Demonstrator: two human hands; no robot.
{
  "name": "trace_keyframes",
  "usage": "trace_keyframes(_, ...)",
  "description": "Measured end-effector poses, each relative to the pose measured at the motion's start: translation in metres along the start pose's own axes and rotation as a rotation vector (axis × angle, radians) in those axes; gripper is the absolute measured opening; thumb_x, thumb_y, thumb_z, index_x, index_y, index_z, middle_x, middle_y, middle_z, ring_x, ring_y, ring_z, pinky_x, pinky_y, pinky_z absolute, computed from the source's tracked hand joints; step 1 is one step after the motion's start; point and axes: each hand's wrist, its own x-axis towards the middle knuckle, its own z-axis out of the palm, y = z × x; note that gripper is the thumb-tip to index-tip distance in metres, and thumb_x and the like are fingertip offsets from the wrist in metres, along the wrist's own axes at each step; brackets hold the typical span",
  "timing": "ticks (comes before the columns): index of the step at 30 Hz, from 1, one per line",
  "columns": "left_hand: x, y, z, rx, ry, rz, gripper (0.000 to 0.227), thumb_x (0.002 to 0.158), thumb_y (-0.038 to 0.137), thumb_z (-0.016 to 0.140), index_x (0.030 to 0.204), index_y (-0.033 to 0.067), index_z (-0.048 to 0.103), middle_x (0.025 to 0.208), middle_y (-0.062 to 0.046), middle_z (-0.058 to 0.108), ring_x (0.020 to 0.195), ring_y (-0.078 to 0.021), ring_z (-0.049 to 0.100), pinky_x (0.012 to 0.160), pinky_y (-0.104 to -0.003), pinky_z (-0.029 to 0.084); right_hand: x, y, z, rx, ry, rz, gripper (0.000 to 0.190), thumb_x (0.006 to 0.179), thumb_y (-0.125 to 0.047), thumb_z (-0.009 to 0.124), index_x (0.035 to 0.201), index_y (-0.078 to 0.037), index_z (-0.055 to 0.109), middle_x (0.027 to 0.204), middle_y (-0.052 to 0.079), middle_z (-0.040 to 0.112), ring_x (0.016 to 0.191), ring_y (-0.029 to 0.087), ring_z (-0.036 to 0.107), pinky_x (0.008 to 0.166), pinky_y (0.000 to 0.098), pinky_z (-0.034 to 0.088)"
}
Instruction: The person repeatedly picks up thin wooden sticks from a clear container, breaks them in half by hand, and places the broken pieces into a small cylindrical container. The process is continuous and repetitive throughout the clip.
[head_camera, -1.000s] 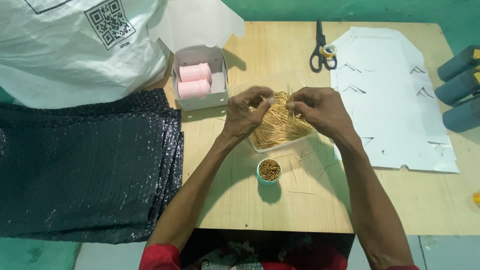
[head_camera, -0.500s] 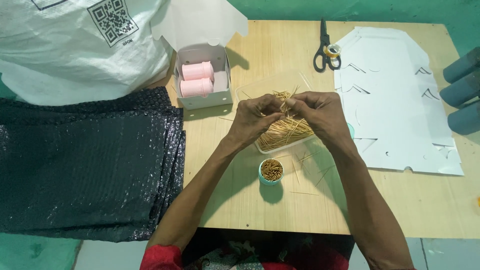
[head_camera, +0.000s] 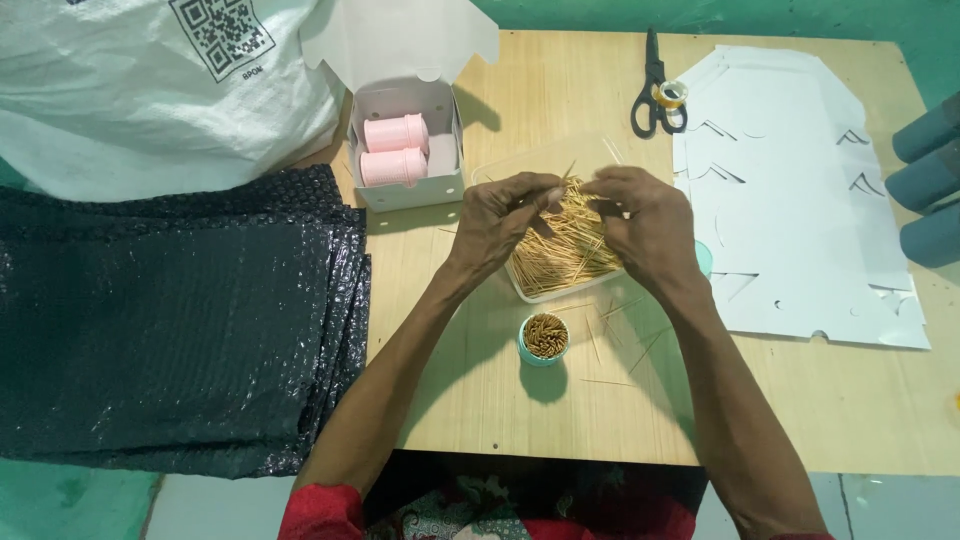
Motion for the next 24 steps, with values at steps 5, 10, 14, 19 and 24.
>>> trace_keyframes(5, 0.004, -0.005, -0.003, -0.045, 0.048, 0.023, 0.016, 0.096, 0.010, 0.073, 0.111, 0.0080, 0.077, 0.091, -0.012, 0.078, 0.072, -0.0137, 0.075, 0.061, -0.025, 0.067, 0.012, -0.027, 0.019, -0.316, -0.463, 0.180, 0.021, 0.087, -0.023, 0.078, 0.105, -0.012, 0.082, 0.097, 0.017, 0.079, 0.096, 0.044, 0.074, 0.086, 0.0551, 0.060)
trace_keyframes(10, 0.006, -0.008, -0.009, 0.039, 0.046, 0.033, 0.012, 0.095, 0.009, 0.073, 0.106, 0.0068, 0.076, 0.083, -0.011, 0.076, 0.066, -0.0140, 0.075, 0.053, -0.023, 0.064, 0.019, 0.003, 0.066, -0.642, -0.601, 0.094, 0.027, 0.076, -0.029, 0.081, 0.096, -0.012, 0.082, 0.088, 0.015, 0.079, 0.091, 0.042, 0.077, 0.077, 0.0581, 0.061)
trace_keyframes(14, 0.003, 0.001, -0.008, -0.067, 0.097, -0.007, 0.012, 0.095, 0.008, 0.072, 0.105, 0.0025, 0.075, 0.084, -0.015, 0.075, 0.071, -0.0160, 0.074, 0.055, -0.026, 0.067, 0.018, -0.018, 0.031, -0.549, -0.468, 0.164, 0.020, 0.084, -0.020, 0.073, 0.099, -0.012, 0.083, 0.089, 0.017, 0.079, 0.089, 0.045, 0.076, 0.078, 0.0593, 0.060)
trace_keyframes(19, 0.001, 0.011, -0.003, -0.057, 0.085, -0.015, 0.015, 0.095, 0.011, 0.073, 0.107, 0.0040, 0.076, 0.091, -0.016, 0.077, 0.081, -0.0165, 0.075, 0.060, -0.027, 0.069, 0.004, -0.008, -0.006, -0.257, -0.262, 0.233, 0.022, 0.090, -0.016, 0.064, 0.100, -0.022, 0.083, 0.096, 0.008, 0.080, 0.094, 0.041, 0.075, 0.085, 0.0570, 0.058)
trace_keyframes(24, -0.002, 0.010, 0.004, -0.025, 0.108, -0.005, 0.010, 0.091, 0.010, 0.078, 0.100, 0.0068, 0.079, 0.089, -0.015, 0.078, 0.077, -0.0161, 0.075, 0.064, -0.026, 0.066, -0.009, -0.015, -0.021, 0.429, -0.052, 0.280, 0.020, 0.090, -0.001, 0.075, 0.109, 0.002, 0.077, 0.091, 0.025, 0.076, 0.071, 0.025, 0.075, 0.060, 0.0305, 0.061)
